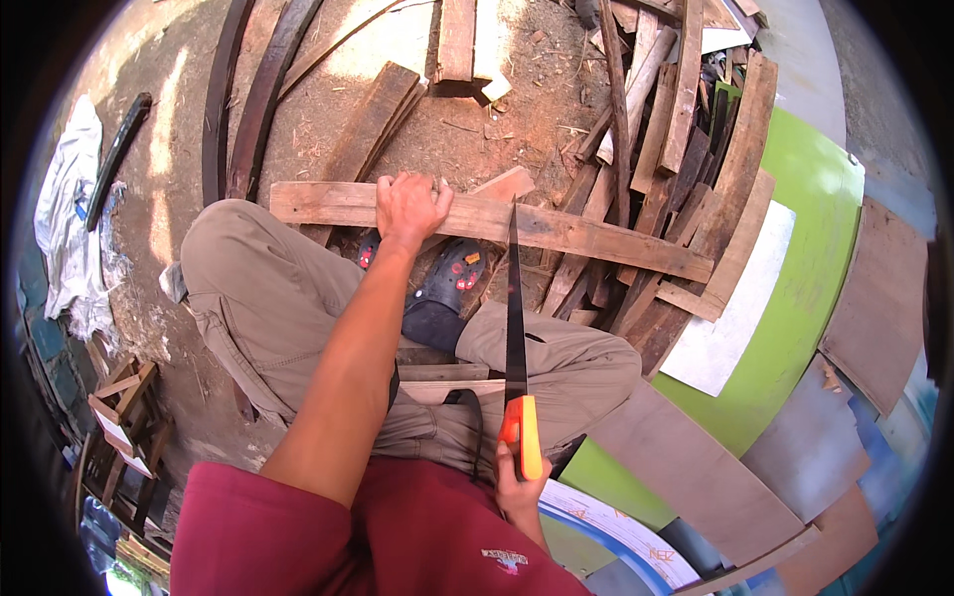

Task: The person sits on the ground and uses a hand saw to cut a wooden plank. They hold the plank steady with one hand and saw through it with the other, producing sawdust and separating the plank into pieces.

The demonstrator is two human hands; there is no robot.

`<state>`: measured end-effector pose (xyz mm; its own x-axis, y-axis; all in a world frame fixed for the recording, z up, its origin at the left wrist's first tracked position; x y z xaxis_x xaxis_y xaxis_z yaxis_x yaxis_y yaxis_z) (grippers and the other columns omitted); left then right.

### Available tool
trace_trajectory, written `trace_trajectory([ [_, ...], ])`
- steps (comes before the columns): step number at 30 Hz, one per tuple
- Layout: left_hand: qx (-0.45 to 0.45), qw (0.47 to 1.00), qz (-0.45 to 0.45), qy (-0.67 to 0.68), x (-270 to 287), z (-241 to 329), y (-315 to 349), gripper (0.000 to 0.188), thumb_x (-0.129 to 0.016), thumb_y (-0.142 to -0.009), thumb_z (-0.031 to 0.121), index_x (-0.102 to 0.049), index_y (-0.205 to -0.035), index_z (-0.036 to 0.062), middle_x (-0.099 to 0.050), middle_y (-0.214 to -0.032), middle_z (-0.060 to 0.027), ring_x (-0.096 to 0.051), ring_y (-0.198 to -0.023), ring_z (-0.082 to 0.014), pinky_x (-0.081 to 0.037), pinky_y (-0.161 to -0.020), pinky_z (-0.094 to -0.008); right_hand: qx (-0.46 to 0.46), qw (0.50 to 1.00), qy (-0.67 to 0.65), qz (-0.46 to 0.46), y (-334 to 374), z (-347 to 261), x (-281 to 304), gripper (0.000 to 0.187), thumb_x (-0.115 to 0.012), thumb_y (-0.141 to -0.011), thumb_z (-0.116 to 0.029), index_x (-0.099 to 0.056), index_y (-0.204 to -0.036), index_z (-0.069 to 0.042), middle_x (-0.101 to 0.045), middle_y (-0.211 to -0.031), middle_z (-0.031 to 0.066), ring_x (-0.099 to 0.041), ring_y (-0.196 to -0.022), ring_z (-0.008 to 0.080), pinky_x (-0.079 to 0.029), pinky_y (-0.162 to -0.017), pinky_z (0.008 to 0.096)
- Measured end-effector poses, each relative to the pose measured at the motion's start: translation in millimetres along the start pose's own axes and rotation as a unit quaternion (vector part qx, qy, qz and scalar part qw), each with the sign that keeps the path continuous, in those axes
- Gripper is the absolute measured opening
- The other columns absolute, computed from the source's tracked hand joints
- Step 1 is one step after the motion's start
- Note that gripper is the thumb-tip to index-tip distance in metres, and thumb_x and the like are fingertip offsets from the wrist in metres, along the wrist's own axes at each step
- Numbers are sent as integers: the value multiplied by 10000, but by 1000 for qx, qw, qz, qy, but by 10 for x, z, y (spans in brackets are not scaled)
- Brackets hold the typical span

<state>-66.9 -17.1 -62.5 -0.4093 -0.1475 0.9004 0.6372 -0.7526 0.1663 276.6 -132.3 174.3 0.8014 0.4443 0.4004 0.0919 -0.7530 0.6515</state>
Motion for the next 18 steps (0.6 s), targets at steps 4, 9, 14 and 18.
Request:
trace_trajectory([
  [4,-12,1000,13,-1,-29,4,6,376,-568,-897,398,-733,-784,79,-734,-854,-108,-661,-901,-241,-384,-854,-402,-2,997,-72,-3,-468,-133,-173,112,-672,-918,-81,-692,-933,28,-610,-685,-21,-534,-638,51,-431,-587,253],
  [9,-23,1000,3,-2,-32,105,-22,378,-558,-904,395,-735,-783,84,-734,-859,-101,-658,-894,-234,-378,-859,-402,117,991,-41,45,-2340,-272,-931,213,-685,-899,-110,-644,-756,42,-626,-628,42,-554,-599,102,-440,-568,319],
  [14,-11,1000,-17,4,27,124,-53,393,-543,-910,401,-731,-777,82,-739,-873,-99,-656,-905,-234,-375,-862,-406,101,994,-7,39,-2197,-386,-876,208,-671,-896,-102,-631,-742,31,-601,-625,35,-552,-613,98,-443,-582,323],
  [18,-3,1000,-4,-25,-3,19,-44,392,-537,-915,406,-722,-774,90,-735,-867,-95,-656,-910,-232,-378,-869,-403,41,999,-12,10,-1150,6,-477,248,-681,-912,-119,-597,-718,10,-539,-601,18,-493,-597,89,-401,-548,320],
])
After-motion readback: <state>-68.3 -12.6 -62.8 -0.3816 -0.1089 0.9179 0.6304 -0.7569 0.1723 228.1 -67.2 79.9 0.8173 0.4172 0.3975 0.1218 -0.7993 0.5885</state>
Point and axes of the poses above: each hand's wrist, its own y-axis away from the middle knuckle, its own x-axis out of the back of the hand, z = x × y, the point moved 7 cm from there along -y, towards the middle knuckle
